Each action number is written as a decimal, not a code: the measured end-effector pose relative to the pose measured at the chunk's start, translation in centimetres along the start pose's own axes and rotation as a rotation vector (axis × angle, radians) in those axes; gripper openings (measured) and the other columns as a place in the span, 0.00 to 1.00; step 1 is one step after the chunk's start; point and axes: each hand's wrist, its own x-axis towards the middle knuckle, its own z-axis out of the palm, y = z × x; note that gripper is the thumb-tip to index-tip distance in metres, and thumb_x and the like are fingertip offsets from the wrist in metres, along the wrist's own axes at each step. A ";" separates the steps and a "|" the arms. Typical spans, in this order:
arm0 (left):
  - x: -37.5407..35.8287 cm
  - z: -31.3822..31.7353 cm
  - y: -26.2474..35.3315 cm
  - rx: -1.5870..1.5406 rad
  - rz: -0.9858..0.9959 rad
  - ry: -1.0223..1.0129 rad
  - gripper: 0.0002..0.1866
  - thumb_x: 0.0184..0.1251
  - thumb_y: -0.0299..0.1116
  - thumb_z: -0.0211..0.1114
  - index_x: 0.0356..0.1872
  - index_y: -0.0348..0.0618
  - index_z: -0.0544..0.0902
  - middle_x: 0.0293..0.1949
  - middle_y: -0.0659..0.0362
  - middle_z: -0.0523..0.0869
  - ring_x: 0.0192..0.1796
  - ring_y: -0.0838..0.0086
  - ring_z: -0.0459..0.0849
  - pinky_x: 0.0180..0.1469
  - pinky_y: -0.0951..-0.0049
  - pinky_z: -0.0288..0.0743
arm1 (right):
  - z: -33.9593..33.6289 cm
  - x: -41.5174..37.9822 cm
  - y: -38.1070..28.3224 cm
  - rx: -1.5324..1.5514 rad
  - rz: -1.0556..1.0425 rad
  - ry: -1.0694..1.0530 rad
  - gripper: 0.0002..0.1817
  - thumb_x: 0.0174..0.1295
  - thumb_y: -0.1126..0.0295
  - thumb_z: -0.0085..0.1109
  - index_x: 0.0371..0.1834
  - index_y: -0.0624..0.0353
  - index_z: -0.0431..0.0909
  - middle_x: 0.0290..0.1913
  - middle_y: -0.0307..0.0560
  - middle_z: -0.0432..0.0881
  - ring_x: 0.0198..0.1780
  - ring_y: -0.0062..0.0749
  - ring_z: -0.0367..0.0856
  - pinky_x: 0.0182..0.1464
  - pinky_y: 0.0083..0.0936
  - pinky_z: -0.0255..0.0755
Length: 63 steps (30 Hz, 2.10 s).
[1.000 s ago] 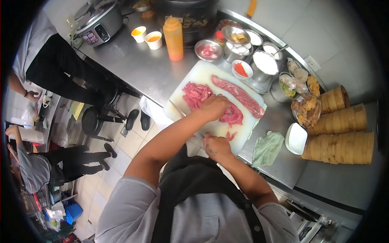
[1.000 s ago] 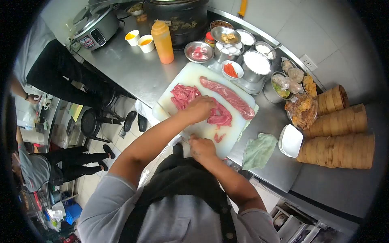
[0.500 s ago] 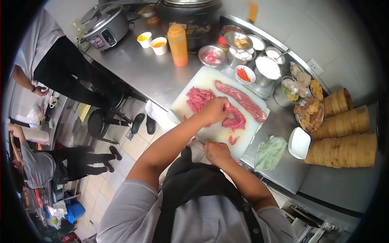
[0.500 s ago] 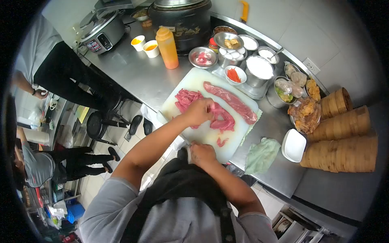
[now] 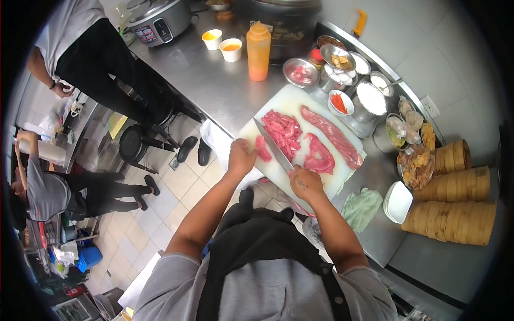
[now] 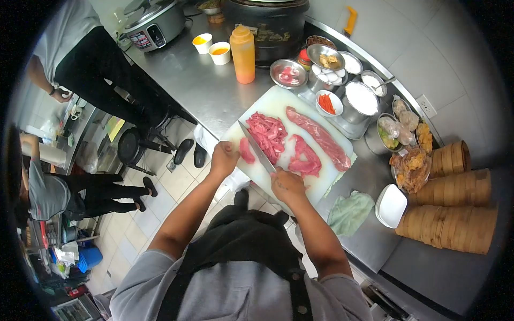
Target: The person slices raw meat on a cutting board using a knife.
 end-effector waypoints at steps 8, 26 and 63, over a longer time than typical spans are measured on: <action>1.4 -1.4 1.7 0.387 0.678 -0.131 0.10 0.45 0.22 0.69 0.32 0.39 0.81 0.39 0.51 0.79 0.44 0.52 0.79 0.48 0.58 0.76 | -0.6 -1.7 -3.1 -0.116 -0.006 0.012 0.12 0.69 0.66 0.49 0.40 0.65 0.76 0.29 0.62 0.86 0.34 0.58 0.87 0.45 0.52 0.77; 1.8 -0.6 0.5 0.257 0.735 -0.184 0.07 0.46 0.22 0.69 0.27 0.39 0.80 0.33 0.52 0.79 0.41 0.54 0.79 0.46 0.59 0.75 | 2.6 2.7 -0.9 0.048 -0.126 0.065 0.15 0.70 0.61 0.50 0.43 0.64 0.77 0.33 0.67 0.84 0.40 0.61 0.86 0.45 0.53 0.77; 2.3 -1.2 -1.5 0.247 0.798 -0.223 0.07 0.47 0.21 0.69 0.27 0.40 0.79 0.34 0.53 0.80 0.42 0.54 0.80 0.46 0.60 0.77 | 0.0 -2.4 -3.6 -0.134 -0.025 -0.183 0.10 0.64 0.68 0.53 0.41 0.64 0.77 0.34 0.61 0.87 0.37 0.59 0.88 0.43 0.51 0.79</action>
